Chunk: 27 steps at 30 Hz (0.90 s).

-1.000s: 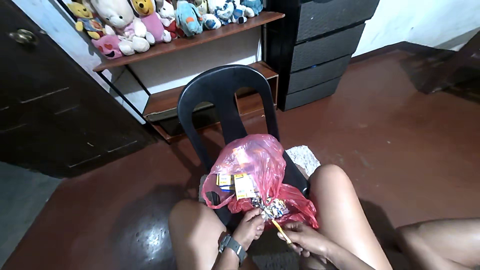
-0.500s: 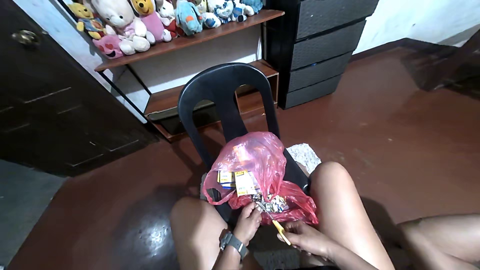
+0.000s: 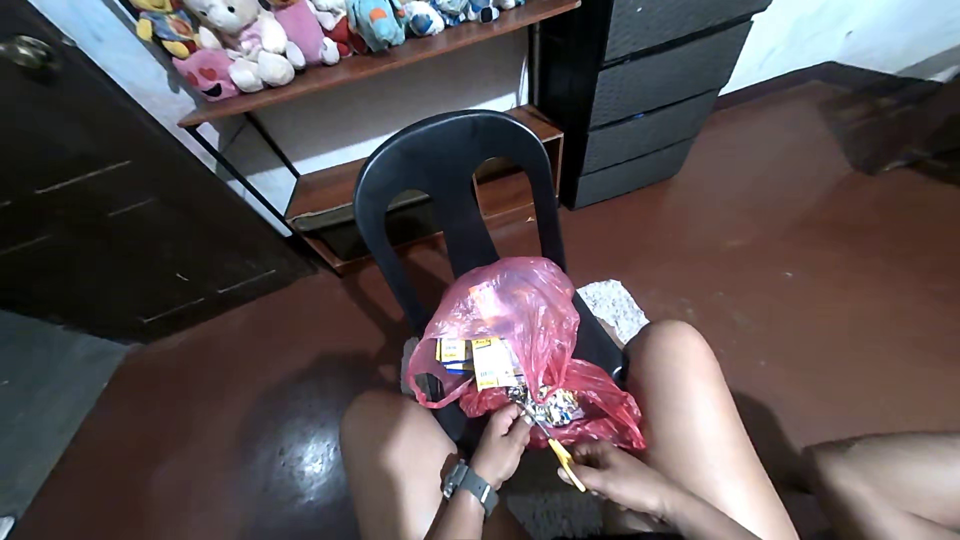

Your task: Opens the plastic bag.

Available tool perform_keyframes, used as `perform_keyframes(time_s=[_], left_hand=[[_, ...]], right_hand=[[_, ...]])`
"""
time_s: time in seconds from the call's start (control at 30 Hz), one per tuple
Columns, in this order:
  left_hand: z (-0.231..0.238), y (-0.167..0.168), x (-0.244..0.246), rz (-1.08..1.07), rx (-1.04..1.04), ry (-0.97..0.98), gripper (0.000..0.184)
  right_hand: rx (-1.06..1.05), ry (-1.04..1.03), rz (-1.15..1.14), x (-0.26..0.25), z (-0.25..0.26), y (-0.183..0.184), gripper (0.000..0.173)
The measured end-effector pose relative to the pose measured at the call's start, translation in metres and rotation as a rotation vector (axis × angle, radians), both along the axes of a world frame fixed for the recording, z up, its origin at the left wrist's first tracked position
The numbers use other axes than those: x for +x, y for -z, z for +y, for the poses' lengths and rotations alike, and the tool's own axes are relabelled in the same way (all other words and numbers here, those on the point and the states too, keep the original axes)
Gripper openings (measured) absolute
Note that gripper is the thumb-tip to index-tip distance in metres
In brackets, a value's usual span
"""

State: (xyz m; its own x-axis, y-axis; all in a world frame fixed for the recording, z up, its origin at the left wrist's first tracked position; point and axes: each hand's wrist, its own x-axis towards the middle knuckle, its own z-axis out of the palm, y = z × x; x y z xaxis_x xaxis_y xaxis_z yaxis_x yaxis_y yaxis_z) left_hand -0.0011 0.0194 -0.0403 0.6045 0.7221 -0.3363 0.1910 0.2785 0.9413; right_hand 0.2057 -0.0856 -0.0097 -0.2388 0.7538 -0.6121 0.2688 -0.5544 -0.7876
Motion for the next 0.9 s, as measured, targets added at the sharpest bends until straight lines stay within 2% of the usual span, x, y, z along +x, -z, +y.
perform_keyframes(time_s=[0.27, 0.53, 0.7, 0.9], left_hand=[[-0.002, 0.0, 0.0004, 0.012, 0.0, -0.024, 0.019], [-0.0007, -0.0019, -0.001, 0.003, -0.043, -0.025, 0.018], [-0.0018, -0.0042, -0.0026, -0.004, -0.098, 0.026, 0.016], [0.0014, -0.0032, -0.002, -0.04, -0.14, 0.019, 0.018]], right_hand=[[0.017, -0.024, -0.036, 0.0, -0.0009, -0.0017, 0.043], [0.021, -0.028, 0.031, 0.002, -0.0015, -0.0001, 0.034], [0.019, 0.0, -0.041, -0.0026, -0.0006, -0.0005, 0.041], [0.05, 0.003, 0.025, 0.0015, -0.0035, -0.0015, 0.033]])
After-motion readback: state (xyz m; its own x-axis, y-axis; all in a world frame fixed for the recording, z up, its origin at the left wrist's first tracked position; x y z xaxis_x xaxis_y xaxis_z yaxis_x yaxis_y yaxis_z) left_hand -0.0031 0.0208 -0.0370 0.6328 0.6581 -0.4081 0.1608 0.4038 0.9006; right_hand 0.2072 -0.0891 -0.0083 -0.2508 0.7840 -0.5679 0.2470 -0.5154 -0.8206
